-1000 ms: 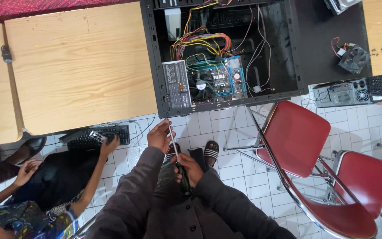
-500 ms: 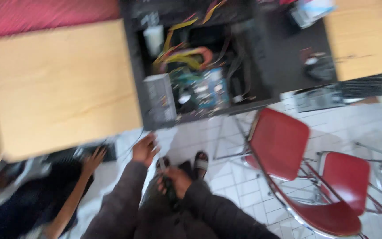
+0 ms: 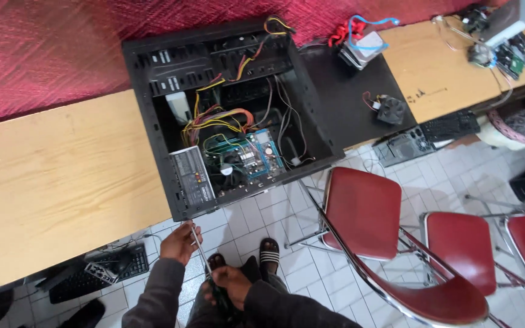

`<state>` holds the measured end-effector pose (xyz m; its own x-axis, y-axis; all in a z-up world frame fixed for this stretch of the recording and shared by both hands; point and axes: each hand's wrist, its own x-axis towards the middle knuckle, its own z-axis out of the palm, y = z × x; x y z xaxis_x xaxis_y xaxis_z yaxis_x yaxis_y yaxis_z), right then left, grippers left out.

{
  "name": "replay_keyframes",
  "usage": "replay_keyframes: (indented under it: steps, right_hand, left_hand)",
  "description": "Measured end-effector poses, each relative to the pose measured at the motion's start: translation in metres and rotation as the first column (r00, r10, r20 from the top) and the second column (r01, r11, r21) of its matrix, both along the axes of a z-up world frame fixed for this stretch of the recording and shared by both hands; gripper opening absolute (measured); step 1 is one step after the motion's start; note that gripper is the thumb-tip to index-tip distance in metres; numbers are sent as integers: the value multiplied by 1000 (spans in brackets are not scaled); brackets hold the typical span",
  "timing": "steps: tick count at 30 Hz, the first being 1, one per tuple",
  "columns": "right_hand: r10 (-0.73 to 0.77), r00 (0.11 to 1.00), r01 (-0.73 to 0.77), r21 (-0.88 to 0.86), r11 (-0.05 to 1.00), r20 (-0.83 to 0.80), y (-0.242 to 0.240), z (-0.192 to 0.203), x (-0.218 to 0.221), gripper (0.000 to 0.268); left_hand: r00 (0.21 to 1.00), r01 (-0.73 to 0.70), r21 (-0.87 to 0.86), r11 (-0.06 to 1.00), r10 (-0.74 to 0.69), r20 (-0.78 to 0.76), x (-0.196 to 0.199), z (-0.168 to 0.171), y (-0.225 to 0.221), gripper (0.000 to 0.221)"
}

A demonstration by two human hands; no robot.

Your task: Installing a power supply unit into a desktop computer case and securing it with screws using a screwdriver.

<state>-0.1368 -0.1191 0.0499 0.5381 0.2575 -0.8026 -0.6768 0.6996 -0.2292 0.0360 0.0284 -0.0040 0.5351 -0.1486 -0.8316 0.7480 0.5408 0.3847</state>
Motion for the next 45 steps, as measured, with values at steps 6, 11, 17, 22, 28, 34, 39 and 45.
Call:
replay_keyframes:
  steps: [6, 11, 17, 22, 28, 34, 39, 45]
  right_hand:
    - [-77, 993, 78, -8, 997, 89, 9, 1, -5, 43]
    - [51, 997, -56, 98, 994, 61, -7, -1, -12, 26]
    - [-4, 1000, 4, -1, 1000, -9, -2, 11, -7, 42]
    - [-57, 998, 57, -40, 998, 10, -1, 8, -8, 24]
    - [43, 995, -50, 82, 995, 89, -13, 2, -13, 31]
    - [115, 982, -81, -212, 974, 150, -11, -4, -7, 34]
    - [212, 935, -113, -326, 939, 284, -10, -34, -6, 39]
    - [293, 914, -264, -139, 955, 279, -12, 8, 18, 38]
  left_hand:
    - [998, 66, 21, 998, -65, -13, 6, 9, 0, 11]
    - [997, 66, 7, 998, -66, -42, 8, 23, 0, 12]
    - [999, 42, -1, 999, -42, 30, 4, -8, -1, 10]
    - [996, -48, -17, 999, 49, 78, -2, -31, -5, 24]
    - [997, 43, 45, 998, -46, 62, -40, -26, -11, 58]
    - [859, 451, 395, 800, -509, 51, -145, 75, -9, 40]
    - [946, 216, -101, 971, -182, 268, -199, 48, 0, 64]
    - [815, 547, 352, 759, -579, -19, -184, 79, 4, 69]
